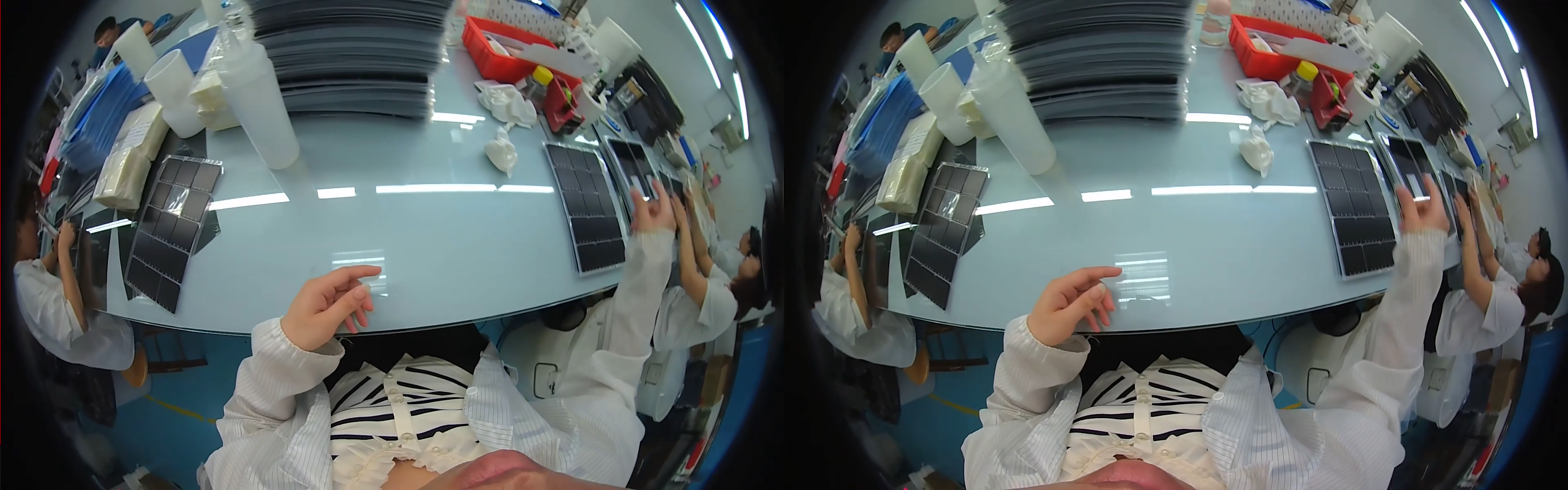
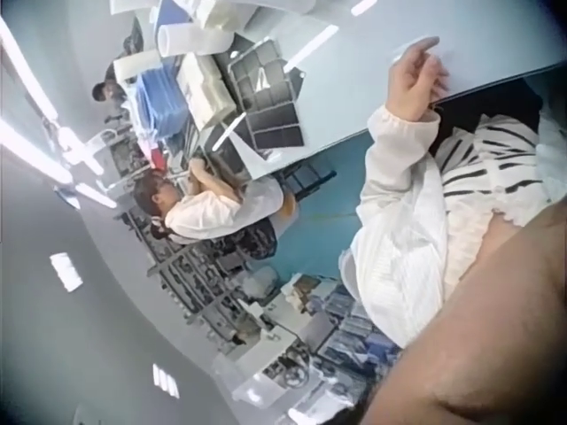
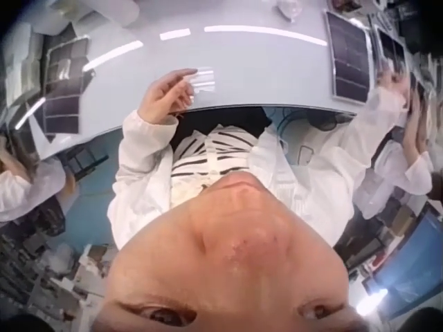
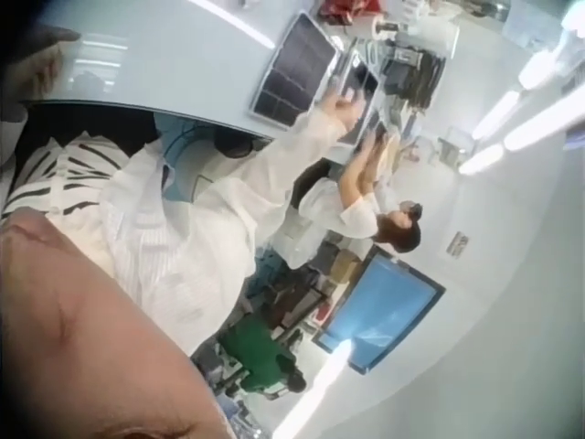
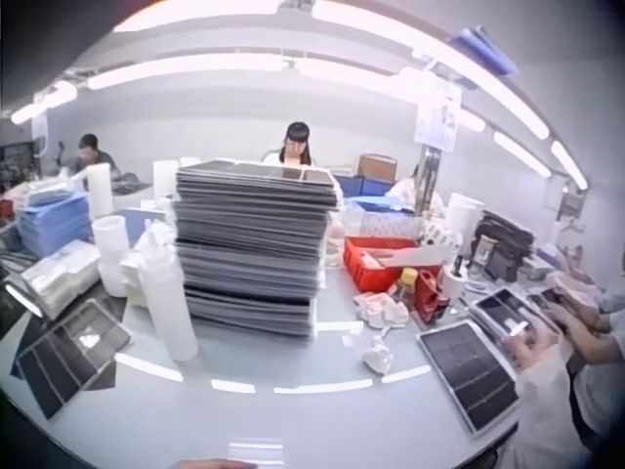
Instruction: Inspecting and cleaning small grid-like electronic components with a solution and wipes at a workstation.
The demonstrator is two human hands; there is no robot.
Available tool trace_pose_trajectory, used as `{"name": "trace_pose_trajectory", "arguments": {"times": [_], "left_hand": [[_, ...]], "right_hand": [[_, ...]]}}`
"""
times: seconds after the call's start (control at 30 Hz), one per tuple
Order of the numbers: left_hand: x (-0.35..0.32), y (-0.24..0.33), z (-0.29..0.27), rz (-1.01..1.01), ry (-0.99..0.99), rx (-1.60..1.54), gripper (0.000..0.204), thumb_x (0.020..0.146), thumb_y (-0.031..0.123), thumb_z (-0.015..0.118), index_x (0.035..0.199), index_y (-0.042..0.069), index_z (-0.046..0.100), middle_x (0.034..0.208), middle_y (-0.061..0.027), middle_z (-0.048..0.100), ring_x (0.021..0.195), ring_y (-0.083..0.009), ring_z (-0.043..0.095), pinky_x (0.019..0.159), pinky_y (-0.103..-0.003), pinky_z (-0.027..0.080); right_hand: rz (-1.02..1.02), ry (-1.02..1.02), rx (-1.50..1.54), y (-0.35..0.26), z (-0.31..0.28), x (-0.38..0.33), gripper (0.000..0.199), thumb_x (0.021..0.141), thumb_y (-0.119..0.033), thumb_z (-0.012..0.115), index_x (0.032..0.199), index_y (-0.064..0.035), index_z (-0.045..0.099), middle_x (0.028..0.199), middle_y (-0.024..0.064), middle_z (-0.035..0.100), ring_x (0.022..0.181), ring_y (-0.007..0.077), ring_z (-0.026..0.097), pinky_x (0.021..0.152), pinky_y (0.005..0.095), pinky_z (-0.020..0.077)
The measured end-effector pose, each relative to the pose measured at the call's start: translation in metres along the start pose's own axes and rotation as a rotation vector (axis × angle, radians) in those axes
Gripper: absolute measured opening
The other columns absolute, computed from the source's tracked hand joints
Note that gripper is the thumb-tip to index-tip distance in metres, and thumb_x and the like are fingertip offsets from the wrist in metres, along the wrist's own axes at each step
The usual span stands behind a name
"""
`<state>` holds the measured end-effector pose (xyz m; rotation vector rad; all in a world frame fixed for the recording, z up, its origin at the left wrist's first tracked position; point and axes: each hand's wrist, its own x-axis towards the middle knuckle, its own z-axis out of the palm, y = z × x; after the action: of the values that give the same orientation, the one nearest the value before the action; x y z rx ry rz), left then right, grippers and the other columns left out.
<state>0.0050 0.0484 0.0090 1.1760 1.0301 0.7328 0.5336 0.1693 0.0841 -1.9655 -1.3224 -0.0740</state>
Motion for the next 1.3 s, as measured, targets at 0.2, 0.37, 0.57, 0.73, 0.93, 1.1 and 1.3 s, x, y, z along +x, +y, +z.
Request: {"name": "trace_pose_trajectory", "arguments": {"times": [0.2,0.37,0.57,0.73,0.93,1.1,1.3], "left_hand": [[0.001,-0.005,0.000,0.040,0.027,-0.035,0.036,0.100,0.015,0.049,0.133,0.003,0.052,0.087,-0.0064,0.062,0.072,-0.0125,0.062,0.062,-0.025,0.053],[-0.001,-0.010,-0.002,0.111,0.074,-0.027,0.036,0.101,0.019,0.048,0.133,0.003,0.052,0.088,-0.0068,0.063,0.075,-0.0140,0.064,0.063,-0.025,0.054],[-0.003,-0.012,-0.002,0.147,0.088,-0.094,0.035,0.100,0.014,0.049,0.131,-0.001,0.052,0.085,-0.0048,0.059,0.070,-0.0108,0.061,0.061,-0.025,0.053],[-0.001,-0.013,-0.003,0.136,0.068,-0.074,0.035,0.100,0.015,0.050,0.131,-0.001,0.052,0.084,-0.0042,0.059,0.068,-0.0099,0.060,0.061,-0.024,0.053],[0.001,-0.014,-0.002,0.140,0.096,-0.133,0.037,0.100,0.017,0.051,0.132,0.000,0.051,0.087,-0.0057,0.061,0.071,-0.0107,0.061,0.061,-0.024,0.052],[0.020,0.011,0.011,0.163,0.028,-0.368,0.065,0.100,0.053,0.038,0.144,0.006,0.037,0.117,-0.0155,0.061,0.097,-0.0231,0.063,0.079,-0.035,0.055],[0.022,0.033,0.035,0.464,-0.044,-1.054,0.077,0.095,0.064,0.036,0.141,0.002,0.038,0.136,-0.0164,0.052,0.120,-0.0301,0.055,0.102,-0.043,0.044]], "right_hand": [[-1.058,0.291,0.086,-0.230,0.068,0.044,0.041,0.081,-0.033,0.076,0.111,-0.0068,0.069,0.094,0.0086,0.070,0.091,0.0239,0.065,0.078,0.0345,0.0514],[-1.387,0.492,0.171,-0.356,0.127,0.066,0.030,0.083,-0.018,0.070,0.109,-0.0044,0.068,0.110,0.0146,0.066,0.100,0.0320,0.063,0.089,0.0387,0.0484],[-1.394,0.225,0.264,-0.373,0.123,0.054,0.017,0.079,-0.007,0.065,0.094,0.0013,0.068,0.083,0.0168,0.069,0.087,0.0319,0.065,0.085,0.0392,0.0470],[-1.522,0.635,-0.079,-0.341,0.102,0.025,0.020,0.083,-0.015,0.069,0.102,-0.0109,0.069,0.092,0.0032,0.069,0.081,0.0175,0.062,0.076,0.0328,0.0437],[-1.479,0.803,0.045,-0.285,0.094,-0.023,0.020,0.077,-0.015,0.074,0.097,-0.0185,0.075,0.091,-0.0051,0.072,0.084,0.0115,0.061,0.085,0.0310,0.0372],[-1.461,0.720,-0.022,-0.264,0.040,-0.091,0.021,0.080,-0.024,0.073,0.102,-0.0212,0.073,0.098,-0.0098,0.072,0.081,0.0097,0.053,0.080,0.0264,0.0338],[-1.625,0.899,-0.039,-0.226,0.024,-0.186,0.030,0.071,-0.033,0.062,0.097,-0.0274,0.075,0.072,-0.0130,0.070,0.068,0.0063,0.046,0.079,0.0314,0.0370]]}}
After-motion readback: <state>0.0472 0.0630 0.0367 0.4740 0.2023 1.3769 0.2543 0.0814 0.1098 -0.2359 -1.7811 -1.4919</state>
